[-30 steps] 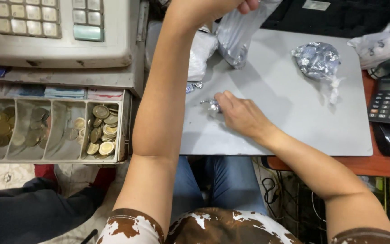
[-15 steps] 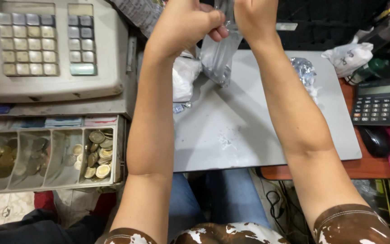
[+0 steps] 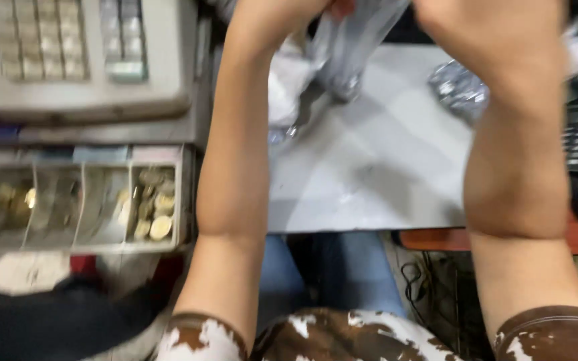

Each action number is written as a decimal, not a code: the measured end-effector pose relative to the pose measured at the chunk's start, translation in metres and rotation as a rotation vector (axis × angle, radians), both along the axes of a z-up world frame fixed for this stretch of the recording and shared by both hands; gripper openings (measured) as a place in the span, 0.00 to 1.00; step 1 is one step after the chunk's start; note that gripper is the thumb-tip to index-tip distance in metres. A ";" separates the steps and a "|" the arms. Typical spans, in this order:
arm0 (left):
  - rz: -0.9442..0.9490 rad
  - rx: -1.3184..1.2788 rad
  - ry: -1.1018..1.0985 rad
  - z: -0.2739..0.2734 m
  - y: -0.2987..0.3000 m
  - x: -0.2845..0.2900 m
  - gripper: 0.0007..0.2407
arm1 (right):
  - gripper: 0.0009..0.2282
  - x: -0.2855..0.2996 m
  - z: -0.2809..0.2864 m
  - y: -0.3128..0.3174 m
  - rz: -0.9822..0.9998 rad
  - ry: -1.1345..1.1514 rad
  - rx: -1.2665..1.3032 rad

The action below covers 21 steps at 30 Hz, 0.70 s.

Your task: Bagging small gold-wrapped candies into clear plastic bags at a checkout counter

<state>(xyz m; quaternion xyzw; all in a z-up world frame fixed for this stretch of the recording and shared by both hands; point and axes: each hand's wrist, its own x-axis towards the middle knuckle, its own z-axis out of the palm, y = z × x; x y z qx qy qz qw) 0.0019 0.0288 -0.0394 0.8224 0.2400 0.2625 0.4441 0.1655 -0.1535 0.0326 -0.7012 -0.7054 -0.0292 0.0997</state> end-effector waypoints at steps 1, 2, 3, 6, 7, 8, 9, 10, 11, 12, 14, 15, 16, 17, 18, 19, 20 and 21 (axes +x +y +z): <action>0.025 -0.024 0.021 -0.009 -0.001 -0.012 0.12 | 0.10 -0.013 -0.003 -0.015 0.044 0.008 0.095; 0.047 -0.039 0.035 -0.014 0.000 -0.022 0.12 | 0.13 -0.023 -0.002 -0.028 0.086 0.010 0.201; 0.062 -0.049 0.045 -0.017 0.000 -0.031 0.12 | 0.13 -0.048 -0.024 -0.022 0.100 0.022 0.191; 0.099 -0.064 0.055 -0.015 0.000 -0.042 0.11 | 0.20 -0.110 -0.084 -0.007 0.568 0.243 -0.072; 0.106 -0.070 0.061 -0.013 -0.001 -0.043 0.11 | 0.29 -0.125 -0.106 -0.002 0.424 0.109 -0.202; 0.110 -0.072 0.065 -0.010 -0.002 -0.042 0.11 | 0.41 -0.140 -0.127 0.005 0.273 -0.026 -0.325; 0.103 -0.068 0.064 -0.006 -0.003 -0.041 0.11 | 0.41 -0.147 -0.137 0.002 0.266 -0.026 -0.321; 0.106 -0.068 0.065 -0.002 -0.003 -0.039 0.11 | 0.38 -0.153 -0.147 0.000 0.250 -0.056 -0.252; 0.109 -0.069 0.067 0.003 -0.002 -0.037 0.11 | 0.35 -0.158 -0.156 -0.001 0.233 -0.087 -0.183; 0.099 -0.058 0.057 0.010 -0.001 -0.034 0.11 | 0.35 -0.158 -0.163 -0.003 0.222 -0.096 -0.173; 0.093 -0.049 0.051 0.023 -0.002 -0.025 0.11 | 0.23 -0.158 -0.177 -0.009 0.249 -0.156 0.033; 0.076 -0.038 0.043 0.029 -0.002 -0.021 0.11 | 0.23 -0.155 -0.178 -0.007 0.232 -0.166 0.042; 0.072 -0.039 0.044 0.033 -0.004 -0.017 0.11 | 0.14 -0.155 -0.179 -0.008 0.298 -0.107 0.106; 0.068 -0.040 0.045 0.037 -0.007 -0.015 0.11 | 0.06 -0.154 -0.180 -0.009 0.365 -0.048 0.170; 0.057 -0.036 0.042 0.039 -0.009 -0.015 0.11 | 0.06 -0.150 -0.182 -0.011 0.354 -0.053 0.173; 0.068 -0.059 -0.016 0.041 -0.012 -0.016 0.10 | 0.06 -0.145 -0.183 -0.013 0.369 -0.031 0.084; 0.082 -0.085 -0.071 0.042 -0.015 -0.018 0.08 | 0.07 -0.142 -0.185 -0.016 0.388 -0.006 -0.006; 0.074 -0.084 -0.071 0.042 -0.016 -0.017 0.08 | 0.07 -0.135 -0.181 -0.020 0.380 -0.006 -0.005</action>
